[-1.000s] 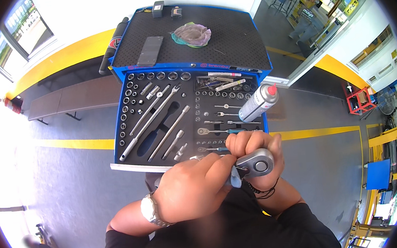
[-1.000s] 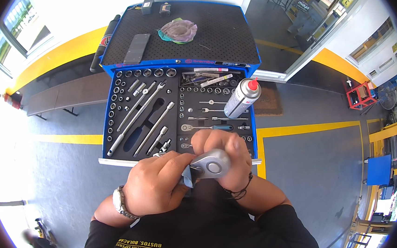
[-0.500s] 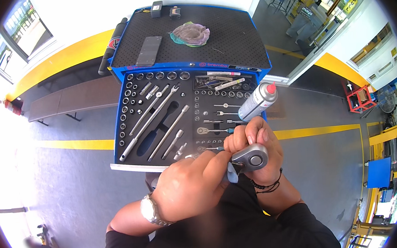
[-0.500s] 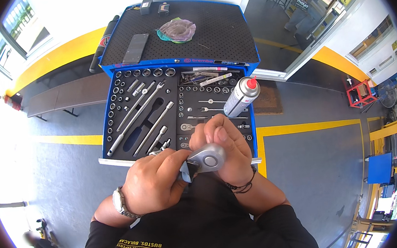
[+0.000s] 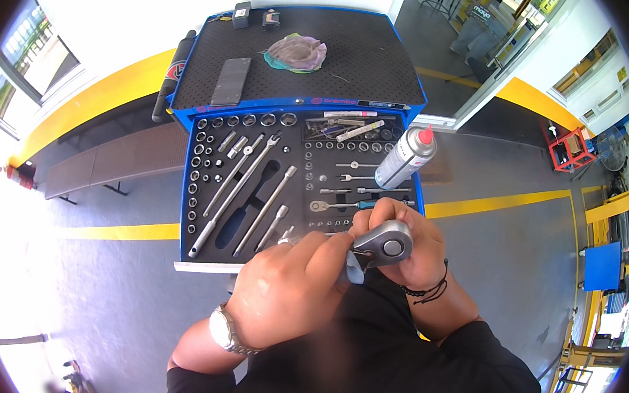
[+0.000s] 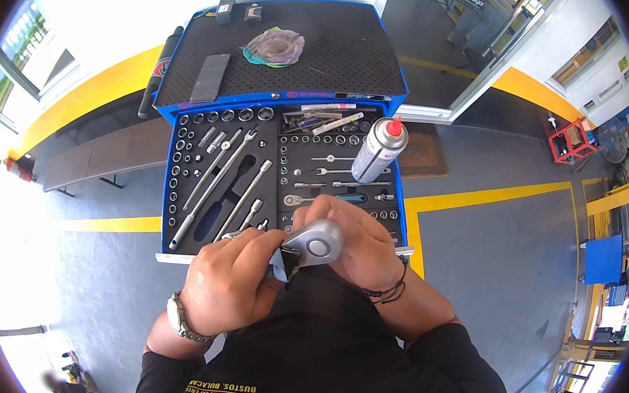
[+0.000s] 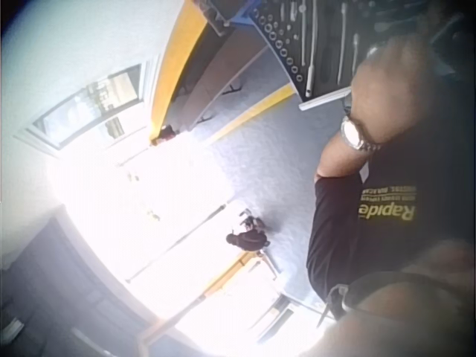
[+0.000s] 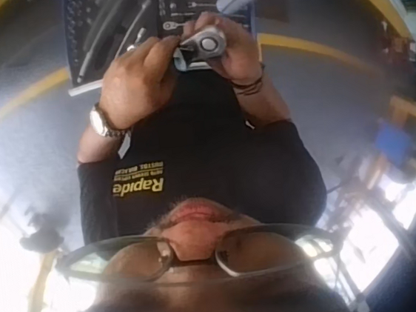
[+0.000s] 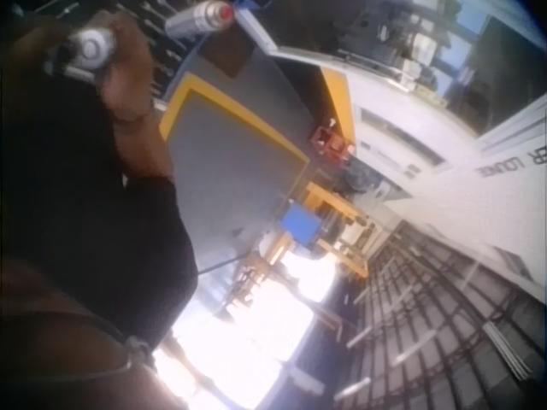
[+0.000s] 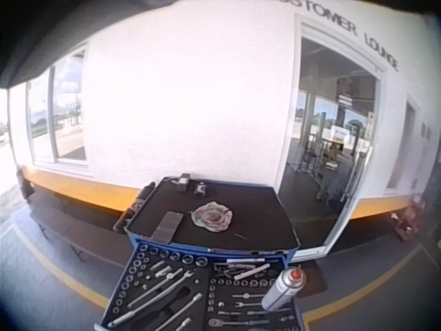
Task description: The person cleans various hand tools from a blue toolbox using a spray can and a cloth. They pick up items such as a ratchet, a screwdriver, and a torque wrench, spray them, and wipe them down before placing them back into the drawer.
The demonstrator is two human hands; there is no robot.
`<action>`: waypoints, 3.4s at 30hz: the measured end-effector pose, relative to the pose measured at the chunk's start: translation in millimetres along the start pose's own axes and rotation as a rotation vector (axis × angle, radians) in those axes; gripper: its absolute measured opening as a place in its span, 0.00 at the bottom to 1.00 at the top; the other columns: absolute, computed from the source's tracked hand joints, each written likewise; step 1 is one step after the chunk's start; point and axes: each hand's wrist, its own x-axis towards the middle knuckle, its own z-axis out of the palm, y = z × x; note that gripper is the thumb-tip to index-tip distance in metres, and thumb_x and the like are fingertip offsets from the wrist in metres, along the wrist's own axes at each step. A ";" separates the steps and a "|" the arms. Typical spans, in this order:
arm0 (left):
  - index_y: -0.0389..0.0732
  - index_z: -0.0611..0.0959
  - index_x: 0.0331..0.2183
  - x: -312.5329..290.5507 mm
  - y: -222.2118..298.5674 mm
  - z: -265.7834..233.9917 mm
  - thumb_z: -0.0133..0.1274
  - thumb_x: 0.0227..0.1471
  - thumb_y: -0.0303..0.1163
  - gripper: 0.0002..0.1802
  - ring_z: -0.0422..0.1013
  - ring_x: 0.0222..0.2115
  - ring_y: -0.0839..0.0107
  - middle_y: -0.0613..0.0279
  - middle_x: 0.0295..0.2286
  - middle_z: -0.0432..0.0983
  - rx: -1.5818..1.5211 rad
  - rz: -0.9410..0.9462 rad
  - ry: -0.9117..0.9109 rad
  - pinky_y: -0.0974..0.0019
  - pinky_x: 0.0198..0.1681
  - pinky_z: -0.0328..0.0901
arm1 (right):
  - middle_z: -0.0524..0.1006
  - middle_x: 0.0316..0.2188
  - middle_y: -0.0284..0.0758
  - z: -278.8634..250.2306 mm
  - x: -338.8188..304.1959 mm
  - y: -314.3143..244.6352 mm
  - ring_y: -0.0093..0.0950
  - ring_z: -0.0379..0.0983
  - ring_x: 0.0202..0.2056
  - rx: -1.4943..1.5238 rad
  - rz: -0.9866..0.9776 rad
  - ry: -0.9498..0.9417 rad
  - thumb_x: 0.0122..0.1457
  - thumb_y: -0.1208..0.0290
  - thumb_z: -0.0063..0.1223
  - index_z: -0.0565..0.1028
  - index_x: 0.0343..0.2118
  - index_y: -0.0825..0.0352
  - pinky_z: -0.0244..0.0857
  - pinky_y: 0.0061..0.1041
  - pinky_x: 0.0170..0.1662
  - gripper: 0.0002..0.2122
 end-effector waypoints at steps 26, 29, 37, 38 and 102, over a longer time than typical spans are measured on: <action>0.32 0.75 0.43 -3.5 5.9 32.2 0.59 0.52 0.27 0.17 0.74 0.21 0.56 0.53 0.23 0.75 -0.415 -0.047 0.066 0.61 0.23 0.66 | 0.71 0.32 0.38 -0.4 -2.5 16.2 0.26 0.64 0.31 -0.486 -0.501 0.064 0.69 0.56 0.37 0.70 0.37 0.69 0.59 0.27 0.39 0.18; 0.34 0.75 0.44 -6.2 9.6 32.1 0.59 0.54 0.35 0.20 0.74 0.27 0.46 0.47 0.28 0.77 -0.562 -0.197 -0.032 0.53 0.29 0.68 | 0.71 0.31 0.38 -5.3 7.1 10.7 0.26 0.64 0.31 -0.885 -0.741 0.090 0.69 0.57 0.38 0.70 0.37 0.68 0.59 0.28 0.39 0.17; 0.34 0.76 0.42 16.9 -29.8 24.8 0.60 0.47 0.26 0.18 0.74 0.22 0.54 0.54 0.25 0.75 -0.149 0.202 0.002 0.60 0.24 0.67 | 0.70 0.23 0.36 4.1 -6.5 4.2 0.22 0.62 0.25 -0.377 -0.262 0.159 0.68 0.57 0.37 0.69 0.28 0.69 0.56 0.22 0.29 0.19; 0.35 0.76 0.42 20.7 -30.9 17.3 0.62 0.43 0.26 0.21 0.73 0.23 0.53 0.54 0.25 0.75 -0.116 0.220 -0.053 0.58 0.24 0.67 | 0.69 0.22 0.38 4.2 -8.5 0.8 0.24 0.61 0.24 -0.382 -0.197 0.171 0.68 0.56 0.36 0.68 0.27 0.69 0.57 0.24 0.29 0.20; 0.35 0.59 0.62 -3.0 -7.8 38.8 0.42 0.62 0.58 0.41 0.68 0.47 0.68 0.54 0.48 0.70 -1.659 -0.300 0.154 0.62 0.53 0.63 | 0.72 0.48 0.53 48.0 -0.5 -38.4 0.49 0.76 0.47 -1.482 -0.808 -0.086 0.45 0.78 0.65 0.75 0.38 0.72 0.74 0.38 0.46 0.16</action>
